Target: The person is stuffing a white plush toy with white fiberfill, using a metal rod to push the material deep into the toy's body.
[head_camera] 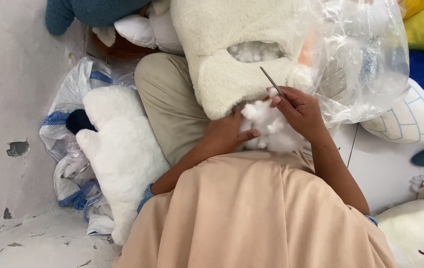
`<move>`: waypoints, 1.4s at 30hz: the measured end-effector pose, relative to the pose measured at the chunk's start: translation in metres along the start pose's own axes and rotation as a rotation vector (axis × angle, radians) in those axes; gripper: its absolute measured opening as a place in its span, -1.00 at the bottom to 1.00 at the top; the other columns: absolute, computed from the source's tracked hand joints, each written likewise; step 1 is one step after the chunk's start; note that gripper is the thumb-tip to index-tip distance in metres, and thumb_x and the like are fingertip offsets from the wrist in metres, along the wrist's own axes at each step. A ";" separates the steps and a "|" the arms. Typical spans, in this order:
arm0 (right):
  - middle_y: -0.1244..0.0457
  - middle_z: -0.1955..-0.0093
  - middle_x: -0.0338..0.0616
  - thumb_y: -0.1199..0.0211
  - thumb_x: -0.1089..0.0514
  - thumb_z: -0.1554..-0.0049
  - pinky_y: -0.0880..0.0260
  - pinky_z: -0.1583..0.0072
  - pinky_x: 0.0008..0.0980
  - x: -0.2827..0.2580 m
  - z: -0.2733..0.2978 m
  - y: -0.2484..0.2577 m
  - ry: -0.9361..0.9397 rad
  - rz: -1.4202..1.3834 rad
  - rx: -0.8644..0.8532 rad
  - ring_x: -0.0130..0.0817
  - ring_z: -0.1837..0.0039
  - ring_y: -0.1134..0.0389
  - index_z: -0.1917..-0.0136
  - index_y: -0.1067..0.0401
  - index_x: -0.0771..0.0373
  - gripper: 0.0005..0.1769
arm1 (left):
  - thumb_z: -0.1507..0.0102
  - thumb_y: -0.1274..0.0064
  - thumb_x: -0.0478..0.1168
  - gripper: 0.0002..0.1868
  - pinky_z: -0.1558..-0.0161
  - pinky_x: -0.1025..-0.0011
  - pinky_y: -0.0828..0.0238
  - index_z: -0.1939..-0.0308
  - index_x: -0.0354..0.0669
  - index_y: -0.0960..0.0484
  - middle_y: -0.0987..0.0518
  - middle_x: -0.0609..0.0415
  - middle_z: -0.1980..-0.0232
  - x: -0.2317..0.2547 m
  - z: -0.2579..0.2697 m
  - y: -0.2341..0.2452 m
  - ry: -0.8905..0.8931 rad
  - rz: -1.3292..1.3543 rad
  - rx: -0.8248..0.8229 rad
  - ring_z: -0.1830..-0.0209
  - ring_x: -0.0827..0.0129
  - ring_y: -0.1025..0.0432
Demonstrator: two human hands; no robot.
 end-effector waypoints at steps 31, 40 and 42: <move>-0.29 0.09 -0.02 -0.50 0.24 -0.18 -0.47 0.11 -0.21 0.020 -0.086 -0.007 0.179 0.431 0.309 0.03 0.08 -0.44 -0.05 -0.63 0.20 -0.85 | -0.47 0.10 0.01 -0.75 -0.07 0.27 -0.49 -0.03 0.06 -0.62 -0.61 0.09 0.18 -0.033 -0.125 0.070 -0.303 0.178 0.720 0.06 0.20 -0.56; -0.15 0.27 -0.08 0.01 0.00 -0.51 -0.28 -0.13 -0.20 -0.042 -0.054 0.026 0.396 0.272 0.470 -0.16 0.05 -0.24 -0.06 -0.61 0.40 -0.50 | -0.33 -0.08 0.08 -0.63 0.29 0.48 -0.49 0.00 -0.06 -0.42 -0.36 0.18 0.24 -0.025 -0.140 0.054 -0.238 -0.384 1.259 0.31 0.38 -0.44; -0.12 0.25 -0.20 -0.02 0.10 -0.52 -0.06 0.05 -0.45 -0.041 -0.043 0.030 0.274 0.103 0.449 -0.45 0.19 -0.02 -0.14 -0.50 0.44 -0.64 | -0.12 -0.47 -0.06 -0.18 -0.05 0.35 -0.34 -0.34 -0.09 -0.35 -0.38 0.05 -0.24 -0.017 -0.141 0.059 -0.200 -0.501 1.115 -0.06 0.29 -0.35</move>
Point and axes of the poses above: each hand's wrist, its own z-axis away from the middle knuckle, its own y-axis out of the back of the hand, x = y × z, the point moved 3 cm from there along -z, towards the middle knuckle
